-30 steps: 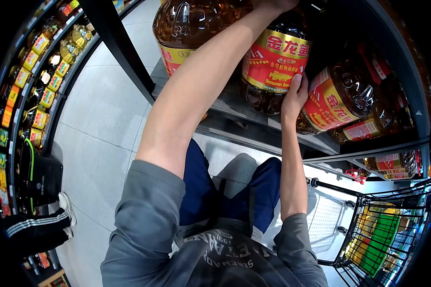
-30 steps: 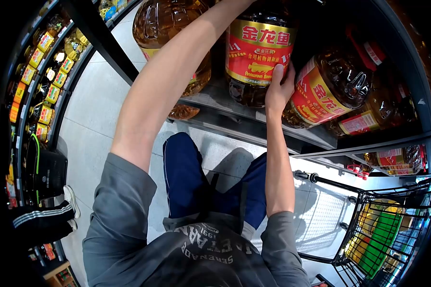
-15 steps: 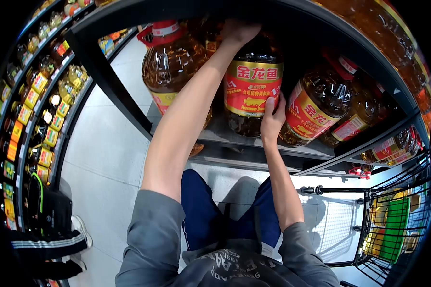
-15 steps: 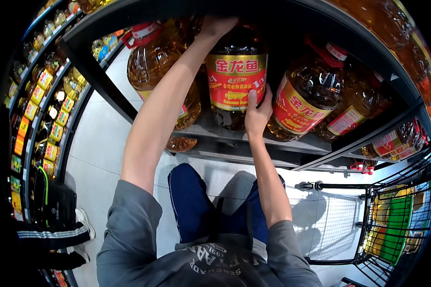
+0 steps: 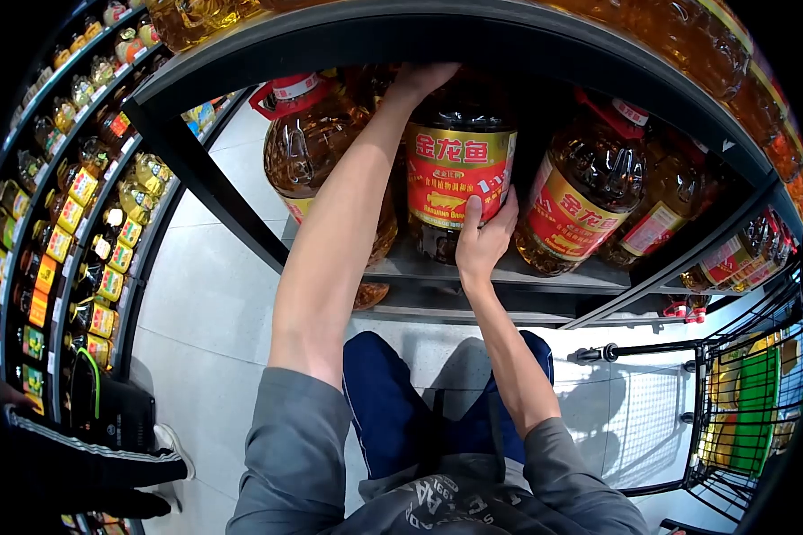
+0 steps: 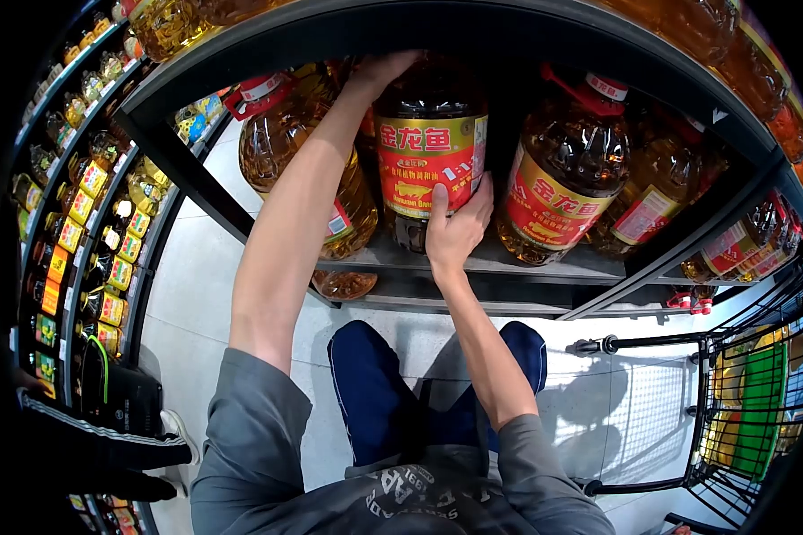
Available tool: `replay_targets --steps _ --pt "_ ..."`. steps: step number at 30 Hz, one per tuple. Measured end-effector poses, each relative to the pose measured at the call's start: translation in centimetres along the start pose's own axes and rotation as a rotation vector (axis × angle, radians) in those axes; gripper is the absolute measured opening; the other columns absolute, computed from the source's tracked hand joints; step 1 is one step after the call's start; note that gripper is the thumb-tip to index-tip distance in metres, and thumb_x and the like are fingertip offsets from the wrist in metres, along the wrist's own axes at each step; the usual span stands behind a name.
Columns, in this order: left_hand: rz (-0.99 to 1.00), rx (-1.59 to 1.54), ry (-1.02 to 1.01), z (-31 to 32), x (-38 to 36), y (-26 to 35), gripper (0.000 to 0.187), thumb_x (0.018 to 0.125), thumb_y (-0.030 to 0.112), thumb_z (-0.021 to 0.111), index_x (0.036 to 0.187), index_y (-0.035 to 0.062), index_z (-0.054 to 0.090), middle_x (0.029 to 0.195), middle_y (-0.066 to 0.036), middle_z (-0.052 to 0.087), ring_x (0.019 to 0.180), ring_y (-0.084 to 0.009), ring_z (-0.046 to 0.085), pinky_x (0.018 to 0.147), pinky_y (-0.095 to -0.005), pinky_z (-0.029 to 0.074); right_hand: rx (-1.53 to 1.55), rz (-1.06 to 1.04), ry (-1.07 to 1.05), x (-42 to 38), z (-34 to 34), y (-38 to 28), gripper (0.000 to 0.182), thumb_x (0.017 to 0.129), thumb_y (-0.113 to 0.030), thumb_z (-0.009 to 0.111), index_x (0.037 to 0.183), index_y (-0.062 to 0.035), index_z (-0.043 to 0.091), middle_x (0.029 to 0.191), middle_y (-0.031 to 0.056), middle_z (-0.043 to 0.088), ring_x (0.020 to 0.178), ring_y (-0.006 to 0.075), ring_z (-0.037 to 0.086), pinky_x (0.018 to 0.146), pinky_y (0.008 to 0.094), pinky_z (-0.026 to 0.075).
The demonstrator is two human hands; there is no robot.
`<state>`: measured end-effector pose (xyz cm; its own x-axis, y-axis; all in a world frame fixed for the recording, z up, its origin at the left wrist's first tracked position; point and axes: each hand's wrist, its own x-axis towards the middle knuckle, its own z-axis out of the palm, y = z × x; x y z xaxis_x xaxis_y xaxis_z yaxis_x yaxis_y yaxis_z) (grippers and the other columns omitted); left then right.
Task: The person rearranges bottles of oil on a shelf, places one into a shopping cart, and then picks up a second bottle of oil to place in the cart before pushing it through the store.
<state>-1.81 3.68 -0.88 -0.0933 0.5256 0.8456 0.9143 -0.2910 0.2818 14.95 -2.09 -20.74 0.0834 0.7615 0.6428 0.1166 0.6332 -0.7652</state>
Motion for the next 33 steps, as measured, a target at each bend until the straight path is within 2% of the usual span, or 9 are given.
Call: replay_targets --steps 2,4,8,10,33 --pt "-0.005 -0.035 -0.023 0.07 0.29 -0.75 0.044 0.09 0.037 0.061 0.12 0.005 0.058 0.116 -0.019 0.063 0.114 -0.0344 0.058 0.097 -0.042 0.045 -0.012 -0.026 0.007 -0.15 0.18 -0.1 0.08 0.091 -0.054 0.053 0.137 0.0086 0.033 0.132 0.0304 0.044 0.121 0.0447 0.045 0.102 0.0498 0.035" --pt "-0.012 -0.039 -0.028 -0.1 0.33 -0.74 0.044 0.09 0.037 0.061 0.12 0.0049 0.058 0.117 -0.019 0.062 0.114 -0.0343 0.057 0.097 -0.0418 0.045 -0.096 -0.039 -0.006 -0.09 0.19 -0.08 0.08 0.093 -0.06 0.046 0.136 0.0069 0.034 0.128 0.0288 0.047 0.117 0.0396 0.049 0.1 0.0456 0.038" --pt "-0.013 -0.035 -0.033 -0.29 0.26 -0.63 0.045 0.09 0.037 0.061 0.121 0.0047 0.057 0.118 -0.019 0.062 0.115 -0.0341 0.056 0.097 -0.0415 0.044 -0.091 -0.022 -0.014 0.03 0.2 -0.13 0.082 0.093 -0.061 0.045 0.137 0.0074 0.033 0.128 0.029 0.047 0.116 0.04 0.05 0.1 0.046 0.039" --pt "-0.015 -0.037 -0.037 -0.3 0.29 -0.55 0.045 0.09 0.037 0.06 0.121 0.0046 0.057 0.118 -0.019 0.061 0.115 -0.034 0.056 0.098 -0.0414 0.044 -0.038 -0.005 -0.031 0.06 0.0 -0.35 0.081 0.092 -0.055 0.052 0.137 0.0099 0.032 0.132 0.0319 0.043 0.12 0.0467 0.045 0.101 0.0505 0.034" --pt "-0.023 -0.043 -0.042 -0.54 0.43 -0.23 0.049 0.091 0.039 0.058 0.125 0.0037 0.054 0.125 -0.019 0.057 0.12 -0.033 0.052 0.101 -0.0399 0.04 -0.033 -0.048 -0.004 0.11 0.14 -0.02 0.076 0.091 -0.049 0.056 0.135 0.0089 0.034 0.13 0.0314 0.045 0.117 0.0466 0.045 0.1 0.0506 0.034"
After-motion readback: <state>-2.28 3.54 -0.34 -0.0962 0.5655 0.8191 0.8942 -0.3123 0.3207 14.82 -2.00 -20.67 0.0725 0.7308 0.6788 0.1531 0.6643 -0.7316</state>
